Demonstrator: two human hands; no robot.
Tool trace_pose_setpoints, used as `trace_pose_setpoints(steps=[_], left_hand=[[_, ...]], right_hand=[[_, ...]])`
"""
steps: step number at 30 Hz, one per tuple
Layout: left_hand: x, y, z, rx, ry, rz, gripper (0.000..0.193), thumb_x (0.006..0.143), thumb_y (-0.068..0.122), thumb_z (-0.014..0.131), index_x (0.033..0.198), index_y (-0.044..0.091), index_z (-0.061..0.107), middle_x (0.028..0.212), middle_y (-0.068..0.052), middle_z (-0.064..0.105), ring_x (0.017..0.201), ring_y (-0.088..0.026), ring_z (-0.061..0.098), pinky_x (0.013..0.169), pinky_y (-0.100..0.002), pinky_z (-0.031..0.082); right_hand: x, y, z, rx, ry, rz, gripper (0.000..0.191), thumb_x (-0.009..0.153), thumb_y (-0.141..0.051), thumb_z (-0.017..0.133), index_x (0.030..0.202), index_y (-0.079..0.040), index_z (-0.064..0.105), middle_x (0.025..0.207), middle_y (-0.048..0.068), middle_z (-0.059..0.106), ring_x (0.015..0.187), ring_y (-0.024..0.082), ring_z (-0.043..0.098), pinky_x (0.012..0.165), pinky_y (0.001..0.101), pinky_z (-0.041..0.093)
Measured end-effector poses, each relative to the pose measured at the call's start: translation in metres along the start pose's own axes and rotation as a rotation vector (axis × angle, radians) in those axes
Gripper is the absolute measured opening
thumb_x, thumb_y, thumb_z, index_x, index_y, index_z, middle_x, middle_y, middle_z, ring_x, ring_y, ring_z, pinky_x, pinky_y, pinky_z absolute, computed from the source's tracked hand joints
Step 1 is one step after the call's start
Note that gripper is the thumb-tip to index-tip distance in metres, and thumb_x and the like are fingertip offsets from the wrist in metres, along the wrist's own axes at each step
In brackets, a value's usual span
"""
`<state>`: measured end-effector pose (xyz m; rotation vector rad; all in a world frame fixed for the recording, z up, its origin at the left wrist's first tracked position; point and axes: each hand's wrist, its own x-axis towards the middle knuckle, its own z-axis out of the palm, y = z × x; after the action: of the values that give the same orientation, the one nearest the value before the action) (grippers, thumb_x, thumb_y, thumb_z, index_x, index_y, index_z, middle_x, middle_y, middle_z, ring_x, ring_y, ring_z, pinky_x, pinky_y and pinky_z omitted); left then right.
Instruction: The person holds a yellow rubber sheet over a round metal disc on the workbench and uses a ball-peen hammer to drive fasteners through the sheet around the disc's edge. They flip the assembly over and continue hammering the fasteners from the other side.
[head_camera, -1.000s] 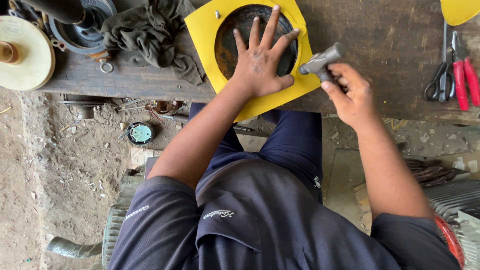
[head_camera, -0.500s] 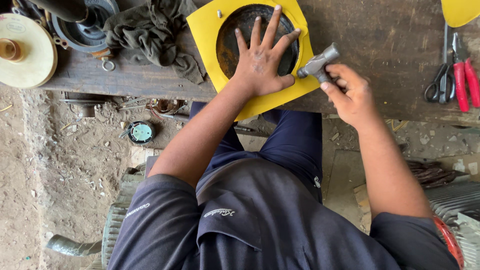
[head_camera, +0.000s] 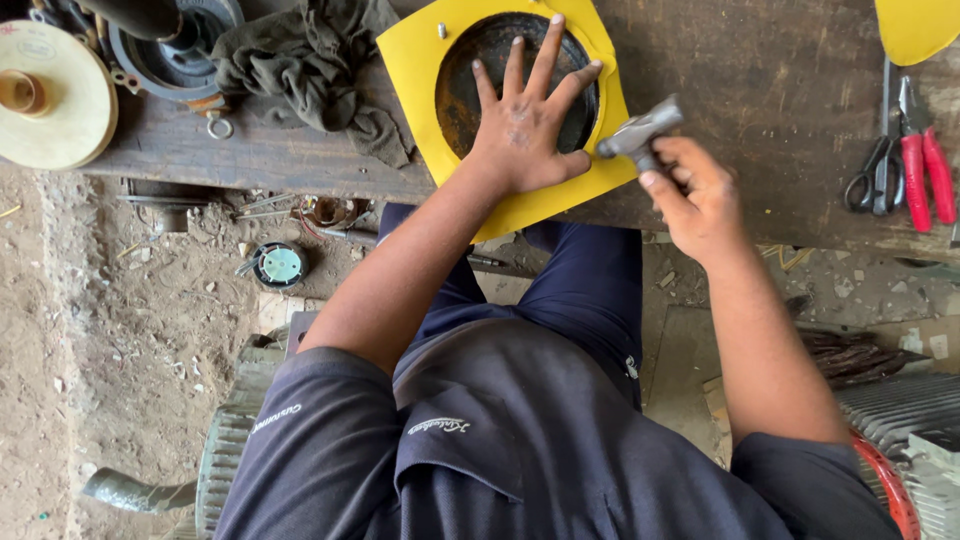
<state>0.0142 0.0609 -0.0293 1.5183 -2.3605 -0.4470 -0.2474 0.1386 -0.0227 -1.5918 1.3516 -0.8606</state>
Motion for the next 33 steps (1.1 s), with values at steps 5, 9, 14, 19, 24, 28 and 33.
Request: trace_pose_setpoints(steps=[5, 9, 14, 19, 24, 28, 33], left_hand=[[0.001, 0.000, 0.000, 0.021, 0.007, -0.003, 0.100, 0.067, 0.064, 0.076, 0.156, 0.038, 0.040, 0.169, -0.014, 0.006, 0.150, -0.058, 0.019, 0.107, -0.089, 0.012], [0.001, 0.000, 0.000, 0.017, 0.003, -0.002, 0.101, 0.066, 0.063, 0.075, 0.157, 0.039, 0.039, 0.168, -0.014, 0.005, 0.148, -0.060, 0.019, 0.106, -0.090, 0.012], [0.000, 0.003, -0.001, 0.008, -0.016, -0.018, 0.101, 0.066, 0.063, 0.075, 0.157, 0.038, 0.039, 0.169, -0.014, 0.005, 0.149, -0.059, 0.019, 0.107, -0.089, 0.011], [0.000, 0.004, -0.003, 0.006, 0.002, -0.032, 0.100, 0.066, 0.062, 0.075, 0.156, 0.038, 0.040, 0.169, -0.014, 0.005, 0.150, -0.058, 0.020, 0.107, -0.089, 0.011], [-0.001, 0.006, -0.004, -0.010, 0.023, -0.045, 0.100, 0.067, 0.062, 0.075, 0.157, 0.036, 0.040, 0.170, -0.014, 0.005, 0.150, -0.058, 0.020, 0.108, -0.088, 0.011], [0.000, 0.007, -0.005, 0.016, 0.000, -0.079, 0.098, 0.068, 0.062, 0.074, 0.157, 0.038, 0.039, 0.170, -0.014, 0.004, 0.150, -0.059, 0.018, 0.107, -0.088, 0.011], [0.000, 0.010, -0.003, 0.020, 0.036, -0.091, 0.099, 0.067, 0.062, 0.073, 0.157, 0.038, 0.038, 0.169, -0.014, 0.005, 0.149, -0.059, 0.017, 0.107, -0.088, 0.011]], right_hand=[[-0.002, -0.001, 0.000, 0.019, 0.023, -0.016, 0.031, 0.104, -0.002, 0.066, 0.134, 0.003, 0.058, 0.098, 0.005, 0.065, 0.074, 0.008, 0.059, 0.061, 0.0225, 0.048], [-0.007, 0.000, 0.004, 0.064, 0.062, 0.031, 0.032, 0.103, -0.004, 0.066, 0.133, 0.003, 0.056, 0.096, 0.004, 0.064, 0.070, 0.008, 0.058, 0.057, 0.0217, 0.045], [-0.010, 0.005, 0.009, 0.094, 0.088, 0.061, 0.033, 0.104, -0.005, 0.066, 0.135, 0.002, 0.056, 0.103, 0.005, 0.066, 0.071, 0.007, 0.058, 0.057, 0.0213, 0.045], [-0.017, 0.010, 0.021, 0.146, 0.116, 0.079, 0.033, 0.105, -0.005, 0.065, 0.135, 0.002, 0.056, 0.105, 0.008, 0.067, 0.071, 0.008, 0.057, 0.056, 0.0215, 0.045], [-0.021, 0.013, 0.032, 0.198, 0.208, -0.016, 0.033, 0.105, -0.002, 0.064, 0.135, 0.003, 0.053, 0.111, 0.010, 0.068, 0.073, 0.008, 0.058, 0.057, 0.0220, 0.046], [-0.024, 0.014, 0.040, 0.184, 0.285, -0.065, 0.031, 0.106, 0.000, 0.063, 0.136, 0.003, 0.053, 0.111, 0.011, 0.068, 0.075, 0.009, 0.059, 0.060, 0.0227, 0.048], [-0.027, 0.018, 0.048, 0.190, 0.314, -0.068, 0.030, 0.107, -0.001, 0.063, 0.135, 0.002, 0.053, 0.110, 0.011, 0.067, 0.074, 0.009, 0.059, 0.058, 0.0232, 0.047]])
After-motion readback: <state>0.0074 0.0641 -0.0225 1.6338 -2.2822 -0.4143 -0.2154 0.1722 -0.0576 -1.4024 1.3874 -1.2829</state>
